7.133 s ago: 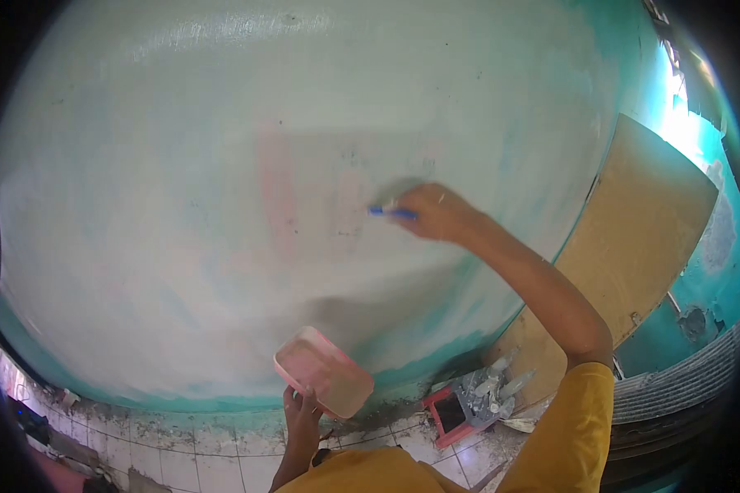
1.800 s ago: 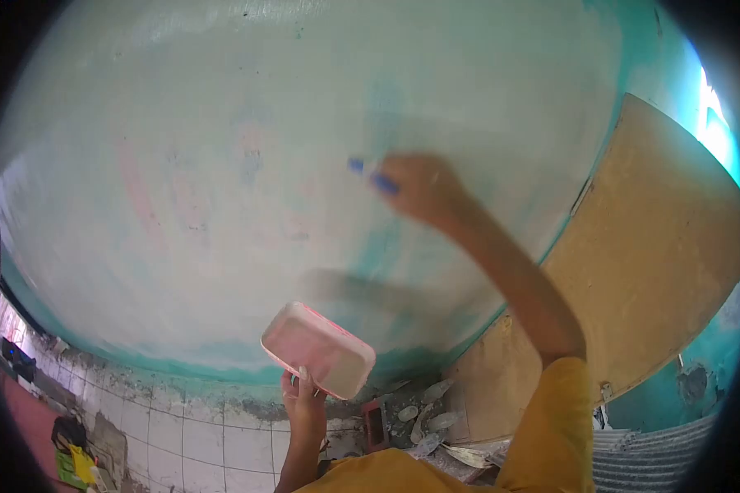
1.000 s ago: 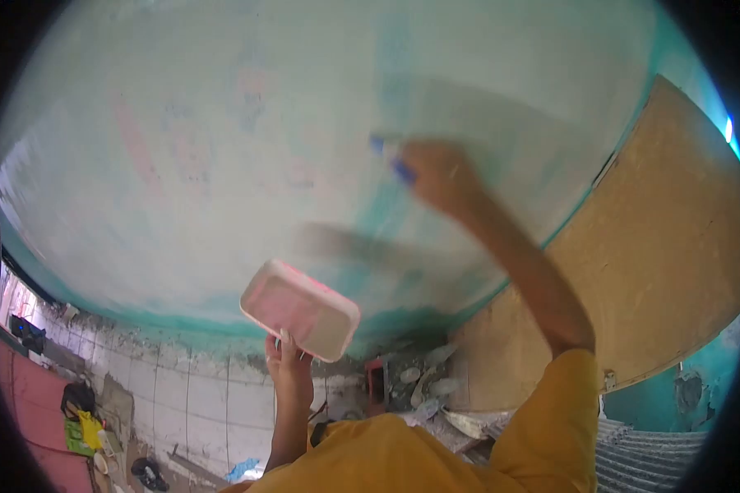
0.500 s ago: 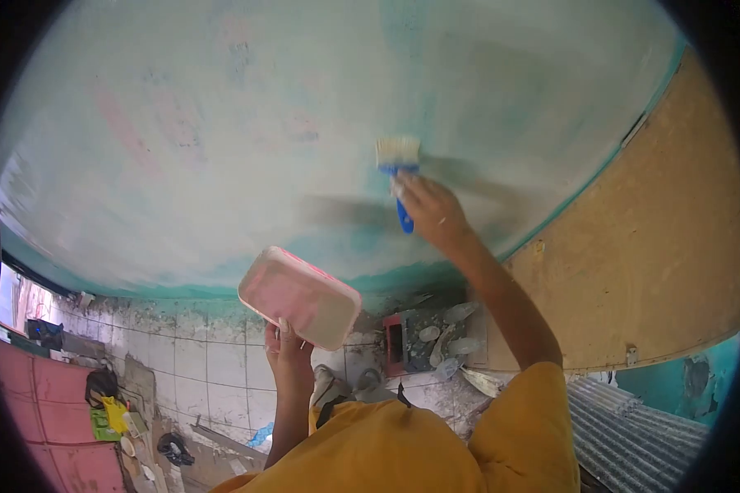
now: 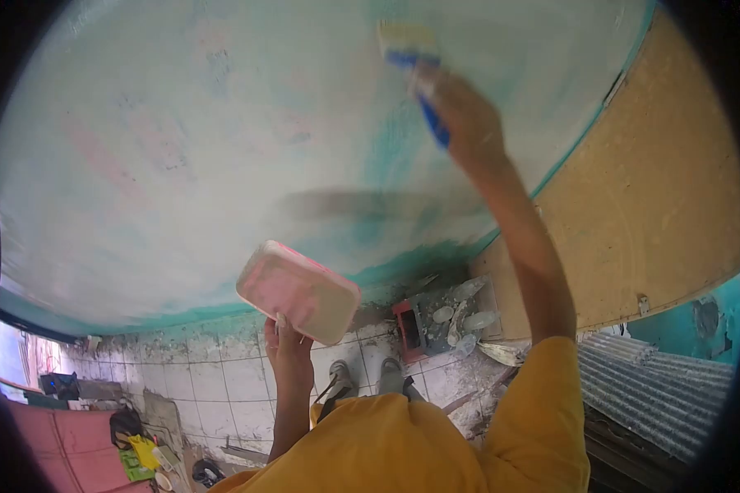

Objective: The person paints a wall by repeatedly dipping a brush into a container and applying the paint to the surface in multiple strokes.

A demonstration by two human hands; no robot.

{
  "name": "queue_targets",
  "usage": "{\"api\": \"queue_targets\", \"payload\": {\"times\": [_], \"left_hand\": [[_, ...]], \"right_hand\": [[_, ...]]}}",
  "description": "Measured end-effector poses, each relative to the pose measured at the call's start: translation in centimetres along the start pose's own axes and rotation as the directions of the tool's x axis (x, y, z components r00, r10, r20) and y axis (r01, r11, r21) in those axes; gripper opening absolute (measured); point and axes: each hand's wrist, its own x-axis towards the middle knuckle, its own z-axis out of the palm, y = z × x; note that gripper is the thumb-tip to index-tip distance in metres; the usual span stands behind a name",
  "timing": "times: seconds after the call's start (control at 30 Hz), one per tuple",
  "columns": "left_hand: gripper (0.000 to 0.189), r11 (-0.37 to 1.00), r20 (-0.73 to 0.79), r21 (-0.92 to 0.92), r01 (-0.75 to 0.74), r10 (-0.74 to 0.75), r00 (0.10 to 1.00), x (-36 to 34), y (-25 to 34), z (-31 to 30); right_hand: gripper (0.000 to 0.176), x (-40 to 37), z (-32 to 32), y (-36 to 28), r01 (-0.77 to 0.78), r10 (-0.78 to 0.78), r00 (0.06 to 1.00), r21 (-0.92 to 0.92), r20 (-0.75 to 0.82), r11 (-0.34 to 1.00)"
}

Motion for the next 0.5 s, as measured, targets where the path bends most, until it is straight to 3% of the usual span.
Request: {"api": "queue_targets", "payload": {"times": [0.13, 0.17, 0.2, 0.3, 0.37, 0.5], "left_hand": [[0.07, 0.999, -0.009, 0.033, -0.01, 0.011, 1.0, 1.0, 1.8, -2.1], [0.07, 0.999, -0.012, 0.05, -0.009, 0.01, 1.0, 1.1, 2.0, -3.0], [0.07, 0.998, -0.006, 0.056, -0.009, 0.009, 1.0, 1.2, 2.3, -3.8], [0.065, 0.998, 0.027, 0.045, 0.042, -0.043, 0.999, 1.9, 3.0, -5.2], [0.065, 0.998, 0.018, 0.044, 0.039, -0.039, 0.999, 1.7, 3.4, -5.8], [0.066, 0.999, 0.058, 0.035, 0.027, -0.029, 0.998, 1.5, 4.0, -6.5]], "right_hand": [[0.028, -12.3, 4.9, -5.3, -0.073, 0.03, 0.947, 0.123, 0.319, 0.99], [0.03, -15.0, 5.9, -6.6, -0.153, 0.075, 0.92, 0.177, 0.383, 0.972], [0.031, -15.5, 5.9, -7.8, -0.237, 0.117, 0.887, 0.225, 0.446, 0.945], [0.03, -14.5, 4.9, -6.8, -0.275, 0.146, 0.876, 0.227, 0.46, 0.934], [0.027, -10.0, 3.5, -4.8, -0.242, 0.152, 0.913, 0.201, 0.379, 0.949], [0.026, 0.3, -0.6, -2.7, -0.118, 0.117, 0.993, 0.13, 0.016, 0.984]]}}
